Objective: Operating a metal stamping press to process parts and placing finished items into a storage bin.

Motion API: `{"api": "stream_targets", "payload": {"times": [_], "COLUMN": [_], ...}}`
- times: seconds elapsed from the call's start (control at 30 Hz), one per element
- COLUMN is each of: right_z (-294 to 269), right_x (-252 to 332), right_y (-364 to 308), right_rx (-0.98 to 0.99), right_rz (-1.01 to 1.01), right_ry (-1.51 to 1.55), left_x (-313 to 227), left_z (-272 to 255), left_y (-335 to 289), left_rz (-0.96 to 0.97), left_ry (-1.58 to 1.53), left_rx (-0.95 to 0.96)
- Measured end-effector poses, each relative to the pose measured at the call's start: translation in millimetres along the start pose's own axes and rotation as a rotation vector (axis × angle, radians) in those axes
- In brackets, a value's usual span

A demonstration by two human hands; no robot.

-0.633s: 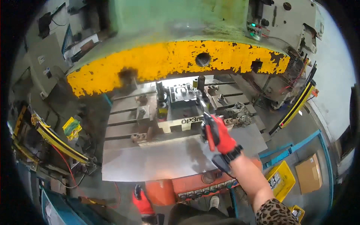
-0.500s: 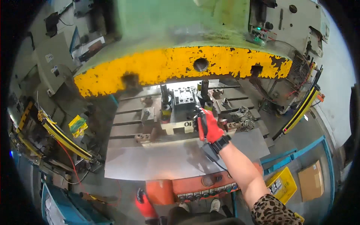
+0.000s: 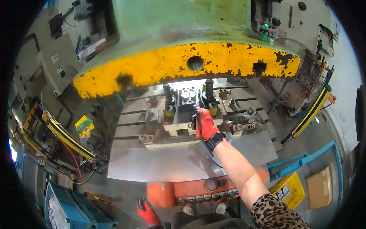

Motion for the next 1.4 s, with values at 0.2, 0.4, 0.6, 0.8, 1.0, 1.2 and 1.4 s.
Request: {"api": "stream_targets", "payload": {"times": [0.2, 0.4, 0.6, 0.8, 1.0, 1.2, 1.4], "right_z": [-4.7, -23.0, -150.1, -350.1, -425.3, -436.5, -439.0], "right_x": [26.6, 50.4, 51.4, -7.0, -83.6, -145.7, -130.5], "right_y": [1.5, -21.5, -117.1, -233.3, -269.2, -203.6, -174.1], "right_rx": [0.021, 0.025, -0.113, -0.622, -0.675, -0.223, 0.107], "right_rz": [0.191, -0.005, -0.278, 0.039, 0.327, 0.023, -0.008], "right_ry": [-0.279, -0.688, -0.43, -0.283, -0.232, -0.814, -1.342], "left_x": [49.5, 53.4, 84.1, 131.1, 123.1, 100.5, 89.7], "left_z": [15.9, 19.2, 23.8, 77.8, 79.3, 85.2, 89.9], "left_y": [32.3, 44.9, 60.2, 86.2, 95.1, 95.4, 93.4], "left_rz": [0.144, 0.155, 0.002, -0.236, -0.244, -0.247, -0.241], "left_ry": [-0.318, -0.404, -0.487, -0.512, -0.278, -0.085, 0.01], "left_rx": [-0.007, 0.04, 0.369, 0.535, 0.607, 0.655, 0.685]}}
Point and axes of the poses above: each hand's wrist, its own y-axis towards the middle knuckle, its own z-axis out of the palm, x = y × z, the point moved 2 cm from there along y, towards the middle knuckle, and after that the axes turned 13 degrees about -x, right-handed, at the moved point
